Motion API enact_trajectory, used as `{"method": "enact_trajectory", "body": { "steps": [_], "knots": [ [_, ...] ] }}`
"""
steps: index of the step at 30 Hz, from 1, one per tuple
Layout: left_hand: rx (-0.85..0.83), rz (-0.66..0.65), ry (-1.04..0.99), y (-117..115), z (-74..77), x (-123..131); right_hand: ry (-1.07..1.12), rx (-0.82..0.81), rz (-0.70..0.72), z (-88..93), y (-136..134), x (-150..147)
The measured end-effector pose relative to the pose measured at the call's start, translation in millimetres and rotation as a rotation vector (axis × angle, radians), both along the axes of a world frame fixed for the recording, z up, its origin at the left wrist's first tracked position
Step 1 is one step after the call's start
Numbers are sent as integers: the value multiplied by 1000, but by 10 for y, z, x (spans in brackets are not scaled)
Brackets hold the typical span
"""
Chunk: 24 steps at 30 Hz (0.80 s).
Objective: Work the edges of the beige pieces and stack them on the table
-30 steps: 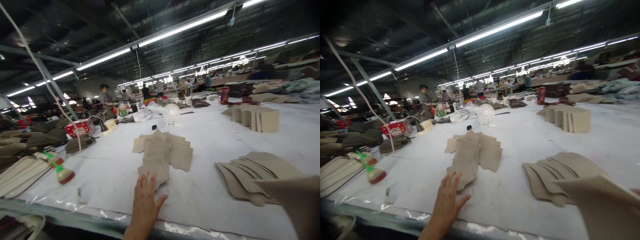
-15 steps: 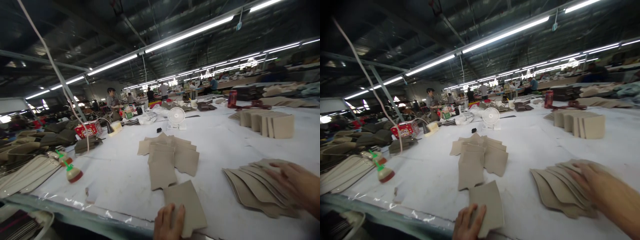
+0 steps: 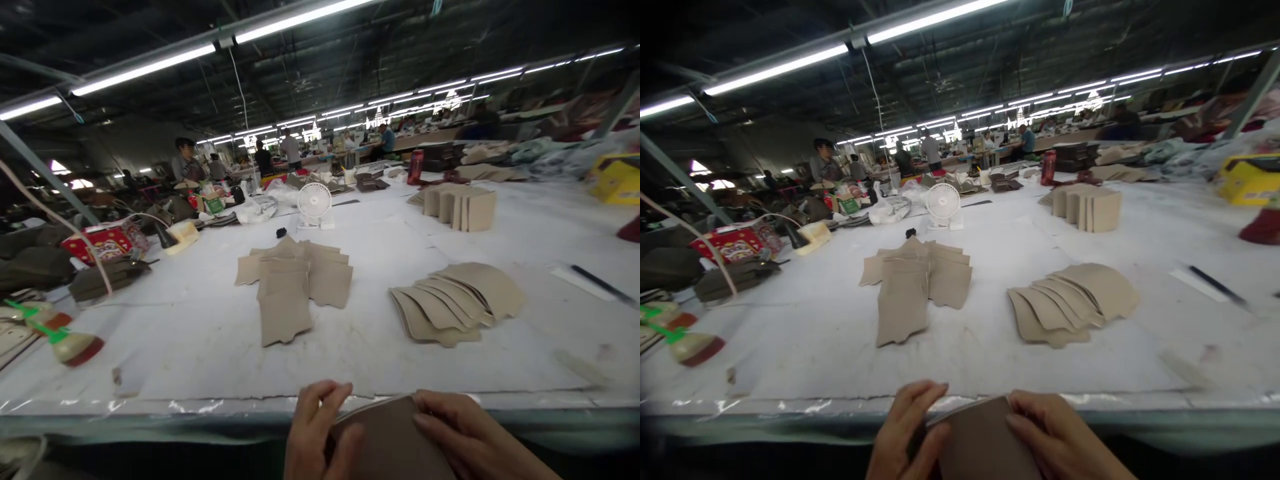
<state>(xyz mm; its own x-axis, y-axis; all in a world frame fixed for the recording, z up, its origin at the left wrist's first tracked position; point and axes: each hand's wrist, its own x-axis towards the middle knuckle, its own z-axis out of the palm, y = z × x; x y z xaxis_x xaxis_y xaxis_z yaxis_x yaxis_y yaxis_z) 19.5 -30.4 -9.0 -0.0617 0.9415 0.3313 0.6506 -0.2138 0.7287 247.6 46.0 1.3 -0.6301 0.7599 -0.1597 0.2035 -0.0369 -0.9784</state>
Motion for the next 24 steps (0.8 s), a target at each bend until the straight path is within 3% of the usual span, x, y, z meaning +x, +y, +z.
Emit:
{"method": "enact_trajectory", "body": {
  "steps": [3,7,19,21,24],
  "knots": [
    [-392,-171,-204,150,207,-110,-3,17,53,50,-144,11],
    [-794,-333,-406,239,276,-133,-41,29,148,-46,-225,51],
    [-844,-494,-415,286,269,-157,-175,165,121,-215,-279,153],
    [-886,-491,-424,306,238,-154,-198,287,119,-206,-288,139],
    [-899,-486,-468,328,172,-122,-212,613,96,-159,-330,77]
  ]
}}
